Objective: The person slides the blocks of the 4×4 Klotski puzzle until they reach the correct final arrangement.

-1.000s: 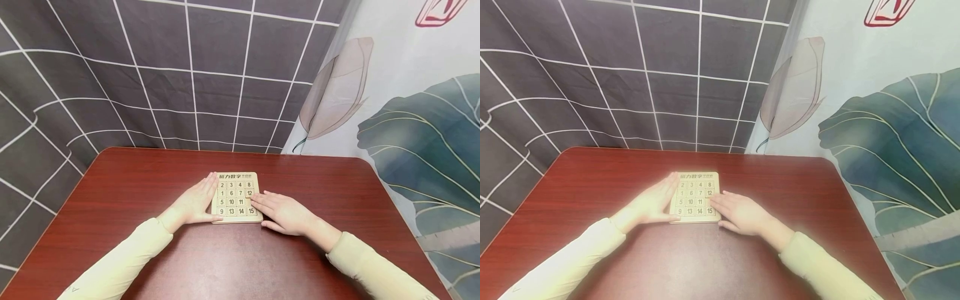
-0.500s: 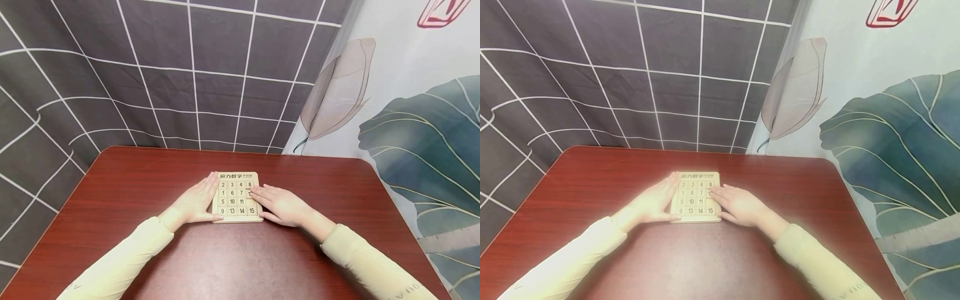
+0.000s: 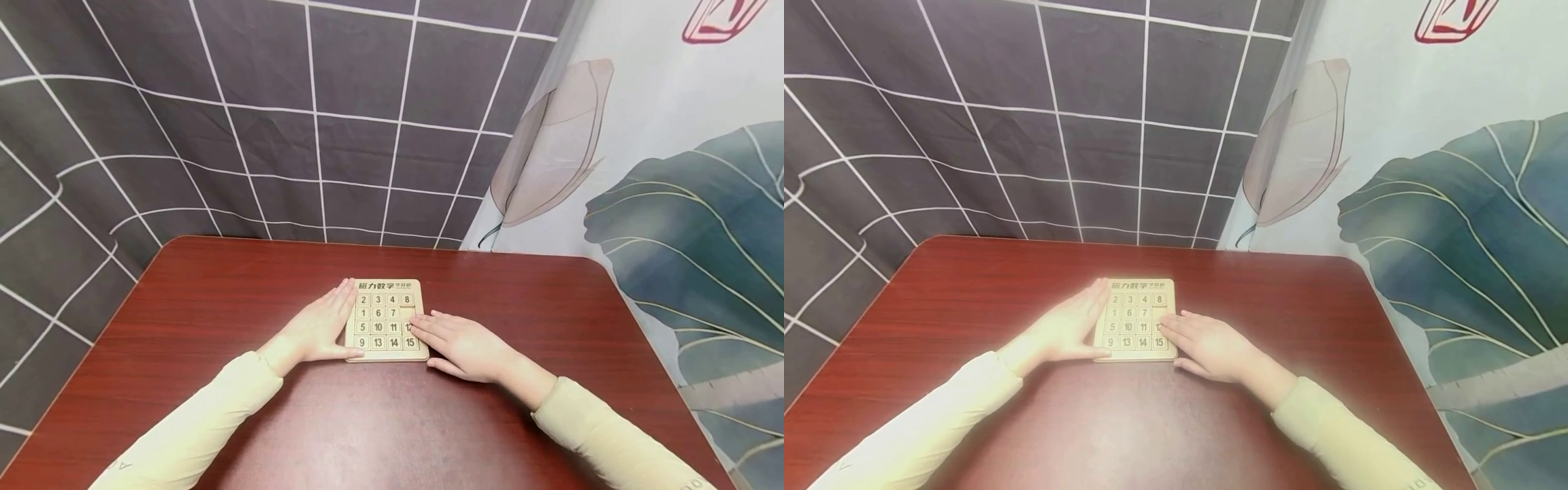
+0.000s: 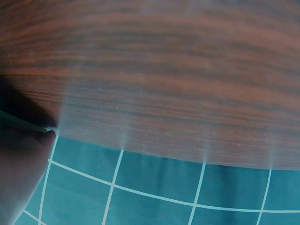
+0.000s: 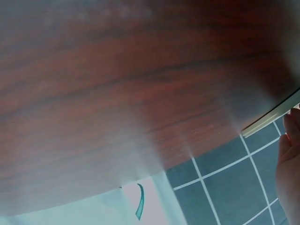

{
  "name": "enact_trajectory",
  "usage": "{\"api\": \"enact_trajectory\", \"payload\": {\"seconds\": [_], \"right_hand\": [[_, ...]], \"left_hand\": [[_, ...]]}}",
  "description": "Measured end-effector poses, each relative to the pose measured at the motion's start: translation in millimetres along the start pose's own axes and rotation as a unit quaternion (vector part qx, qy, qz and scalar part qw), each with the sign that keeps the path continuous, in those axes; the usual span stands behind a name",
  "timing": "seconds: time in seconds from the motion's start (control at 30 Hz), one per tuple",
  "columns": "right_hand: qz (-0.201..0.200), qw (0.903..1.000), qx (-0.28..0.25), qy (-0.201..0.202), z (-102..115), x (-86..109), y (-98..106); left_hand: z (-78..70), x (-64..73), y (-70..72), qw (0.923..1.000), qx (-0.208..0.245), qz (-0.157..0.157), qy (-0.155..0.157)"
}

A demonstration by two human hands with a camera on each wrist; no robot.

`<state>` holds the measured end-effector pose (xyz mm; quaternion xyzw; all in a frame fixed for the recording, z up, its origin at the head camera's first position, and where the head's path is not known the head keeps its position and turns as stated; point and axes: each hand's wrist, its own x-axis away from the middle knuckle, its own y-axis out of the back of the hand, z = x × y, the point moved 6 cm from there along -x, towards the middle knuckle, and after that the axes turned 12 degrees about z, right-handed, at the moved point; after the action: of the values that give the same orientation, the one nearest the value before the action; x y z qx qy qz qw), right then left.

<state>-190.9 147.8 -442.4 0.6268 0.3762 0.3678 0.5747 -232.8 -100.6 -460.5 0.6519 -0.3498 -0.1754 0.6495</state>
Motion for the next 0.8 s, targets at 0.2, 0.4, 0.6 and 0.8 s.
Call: {"api": "enact_trajectory", "payload": {"seconds": [0.2,0.4,0.6,0.8], "right_hand": [[0.022,0.9992,-0.02,-0.028,-14,-8.1,1],[0.029,0.9978,-0.034,-0.049,-30,-21.2,-1],[0.047,0.9965,-0.033,-0.06,-38,-30.7,-6],[0.055,0.9959,-0.045,-0.056,-34,-29.4,-6]], "left_hand": [[-0.4,0.2,0.7,1.0,0.008,0.003,-0.001],[-0.1,0.5,-0.3,1.0,0.003,0.001,-0.005],[-0.4,0.2,0.4,1.0,0.003,-0.004,-0.008],[-1.1,0.5,1.3,1.0,0.003,-0.002,-0.006]]}}
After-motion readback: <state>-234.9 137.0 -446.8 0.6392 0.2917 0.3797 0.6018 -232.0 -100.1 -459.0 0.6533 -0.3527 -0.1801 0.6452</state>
